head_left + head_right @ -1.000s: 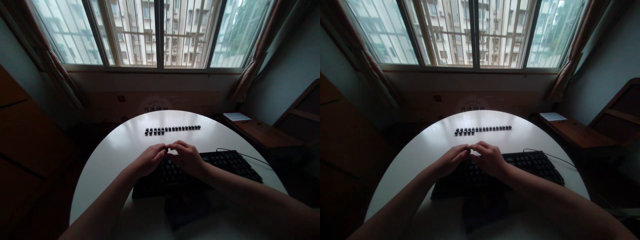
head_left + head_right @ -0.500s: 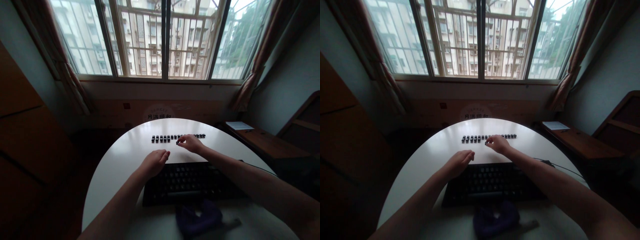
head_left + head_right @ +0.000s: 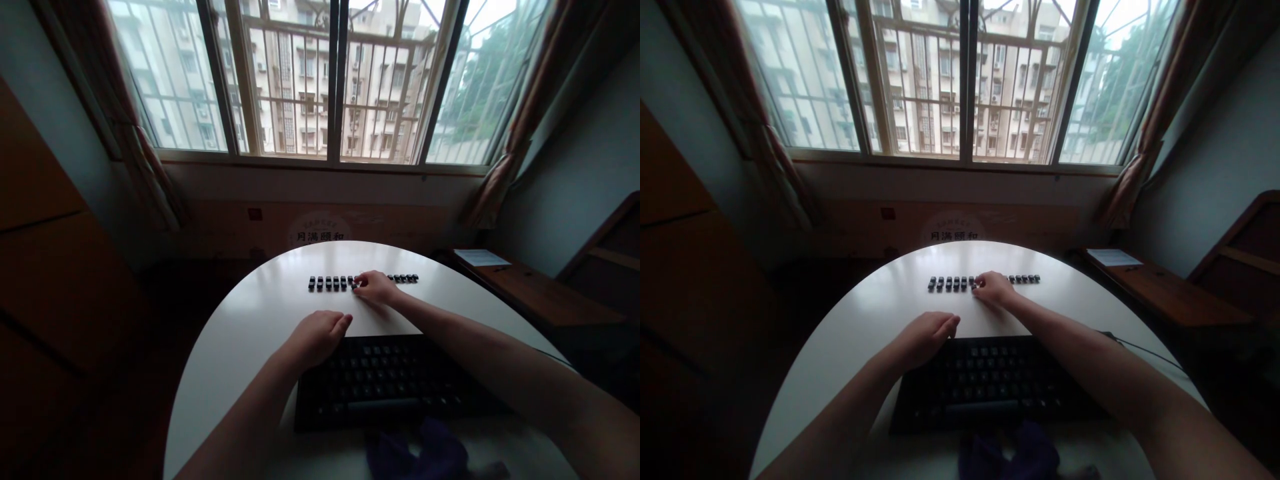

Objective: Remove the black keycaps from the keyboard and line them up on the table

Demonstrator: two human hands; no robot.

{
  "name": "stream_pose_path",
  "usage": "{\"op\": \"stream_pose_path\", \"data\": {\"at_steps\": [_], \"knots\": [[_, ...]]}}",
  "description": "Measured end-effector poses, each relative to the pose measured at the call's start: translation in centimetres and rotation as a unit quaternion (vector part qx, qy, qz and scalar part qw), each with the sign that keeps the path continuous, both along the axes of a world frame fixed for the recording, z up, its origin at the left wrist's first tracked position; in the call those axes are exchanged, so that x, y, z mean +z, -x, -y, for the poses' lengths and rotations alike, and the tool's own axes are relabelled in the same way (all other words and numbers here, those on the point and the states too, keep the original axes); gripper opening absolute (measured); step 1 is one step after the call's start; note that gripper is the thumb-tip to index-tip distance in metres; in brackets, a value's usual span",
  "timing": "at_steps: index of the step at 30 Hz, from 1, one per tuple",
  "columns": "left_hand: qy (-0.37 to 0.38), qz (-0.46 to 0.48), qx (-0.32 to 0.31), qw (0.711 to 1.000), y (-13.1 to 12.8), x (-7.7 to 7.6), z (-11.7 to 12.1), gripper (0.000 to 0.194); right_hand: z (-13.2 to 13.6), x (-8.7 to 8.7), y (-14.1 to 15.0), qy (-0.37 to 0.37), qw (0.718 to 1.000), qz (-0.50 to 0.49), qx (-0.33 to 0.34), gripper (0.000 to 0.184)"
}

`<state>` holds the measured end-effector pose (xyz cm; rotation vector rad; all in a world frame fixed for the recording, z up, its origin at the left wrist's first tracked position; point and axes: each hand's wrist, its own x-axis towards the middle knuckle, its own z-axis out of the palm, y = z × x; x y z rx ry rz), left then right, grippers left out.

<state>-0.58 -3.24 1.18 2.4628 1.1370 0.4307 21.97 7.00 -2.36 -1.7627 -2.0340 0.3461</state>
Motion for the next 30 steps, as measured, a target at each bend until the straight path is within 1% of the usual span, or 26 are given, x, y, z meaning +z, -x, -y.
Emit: {"op": "stream_pose_path", "data": {"at_steps": [3, 7, 11, 18, 22, 25, 27, 28, 30], "knots": [[-0.002, 0.006, -0.003, 1.000, 0.0, 0.0, 0.0, 0.049, 0.3, 0.0, 0.1, -0.018, 1.000, -0.004, 0.004, 0.039], [-0.003, 0.009, -0.006, 1.000, 0.1, -0.1, 0.0, 0.049, 0.5, 0.0, 0.3, -0.026, 1.000, -0.005, 0.004, 0.029], [-0.003, 0.008, -0.004, 1.000, 0.1, -0.3, 0.0, 0.049, -0.1, -0.1, 0.5, -0.030, 1.000, 0.000, -0.006, 0.023], [-0.001, -0.007, 0.001, 1.000, 0.1, 0.1, 0.1, 0.048, -0.4, -0.2, 1.3, -0.041, 0.999, 0.013, -0.025, 0.021], [-0.002, -0.006, -0.002, 1.000, 0.0, 0.1, 0.1, 0.048, -0.1, -0.1, 1.5, -0.051, 0.998, 0.014, -0.021, 0.020], [0.001, -0.008, 0.001, 1.000, 0.0, 0.2, 0.1, 0.047, 0.4, 0.8, 1.2, -0.062, 0.998, 0.009, -0.010, 0.020], [0.006, -0.010, 0.003, 1.000, 0.0, 0.4, 0.2, 0.047, 1.1, 2.0, 0.5, -0.080, 0.997, 0.009, -0.003, 0.018], [0.005, -0.011, 0.005, 1.000, 0.0, 0.4, 0.2, 0.048, 1.7, 2.8, 0.1, -0.100, 0.995, 0.002, 0.007, 0.018], [-0.006, -0.016, 0.009, 1.000, 0.0, 0.4, 0.2, 0.047, 3.4, 4.4, -1.0, -0.157, 0.986, -0.040, 0.039, 0.028]]}}
